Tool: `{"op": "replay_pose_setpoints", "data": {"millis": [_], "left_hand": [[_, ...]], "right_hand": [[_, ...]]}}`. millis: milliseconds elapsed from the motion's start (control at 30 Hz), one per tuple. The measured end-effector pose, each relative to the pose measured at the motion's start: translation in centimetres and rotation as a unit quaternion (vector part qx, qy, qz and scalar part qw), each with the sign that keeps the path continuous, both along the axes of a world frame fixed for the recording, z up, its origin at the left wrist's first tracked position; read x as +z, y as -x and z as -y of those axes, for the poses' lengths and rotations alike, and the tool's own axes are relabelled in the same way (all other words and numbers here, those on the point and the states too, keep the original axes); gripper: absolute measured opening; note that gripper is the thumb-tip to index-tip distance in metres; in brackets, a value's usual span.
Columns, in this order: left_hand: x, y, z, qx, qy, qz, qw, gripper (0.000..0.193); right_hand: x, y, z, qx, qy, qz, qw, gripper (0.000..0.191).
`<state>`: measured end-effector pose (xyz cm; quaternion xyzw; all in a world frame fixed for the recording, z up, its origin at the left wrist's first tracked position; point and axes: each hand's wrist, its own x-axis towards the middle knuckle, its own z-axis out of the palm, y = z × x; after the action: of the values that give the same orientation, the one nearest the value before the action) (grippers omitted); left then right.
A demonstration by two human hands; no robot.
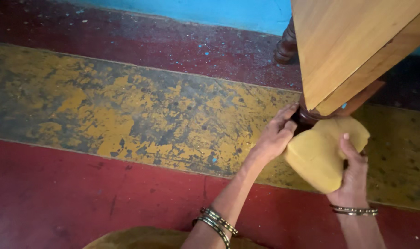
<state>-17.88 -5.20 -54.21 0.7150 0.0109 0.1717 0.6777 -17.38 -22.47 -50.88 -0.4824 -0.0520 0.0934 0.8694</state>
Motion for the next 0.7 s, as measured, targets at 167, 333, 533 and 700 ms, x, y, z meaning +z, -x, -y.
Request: {"op": "replay_pose_setpoints", "data": {"millis": [167,333,533,700], "left_hand": [[-0.1,-0.1,0.0,0.005,0.015,-0.036,0.999,0.056],[1.2,0.7,0.3,-0.027,0.061,-0.059,0.996,0.059],[2.4,1.9,0.3,-0.022,0.018,-0.080,0.996,0.061],[2.0,1.7,0.3,-0.014,0.047,-0.048,0.998,0.057]], "right_hand": [[0.3,-1.0,-2.4,-0.126,0.132,-0.032,0.983,0.056],[-0.2,-4.8,-3.6,-0.200,0.112,-0.076,0.970,0.071],[-0.4,-8.4,-3.0,-0.166,0.090,-0.112,0.976,0.083],[-3.8,-4.9,-2.5,-0.216,0.074,-0.006,0.974,0.085]]}}
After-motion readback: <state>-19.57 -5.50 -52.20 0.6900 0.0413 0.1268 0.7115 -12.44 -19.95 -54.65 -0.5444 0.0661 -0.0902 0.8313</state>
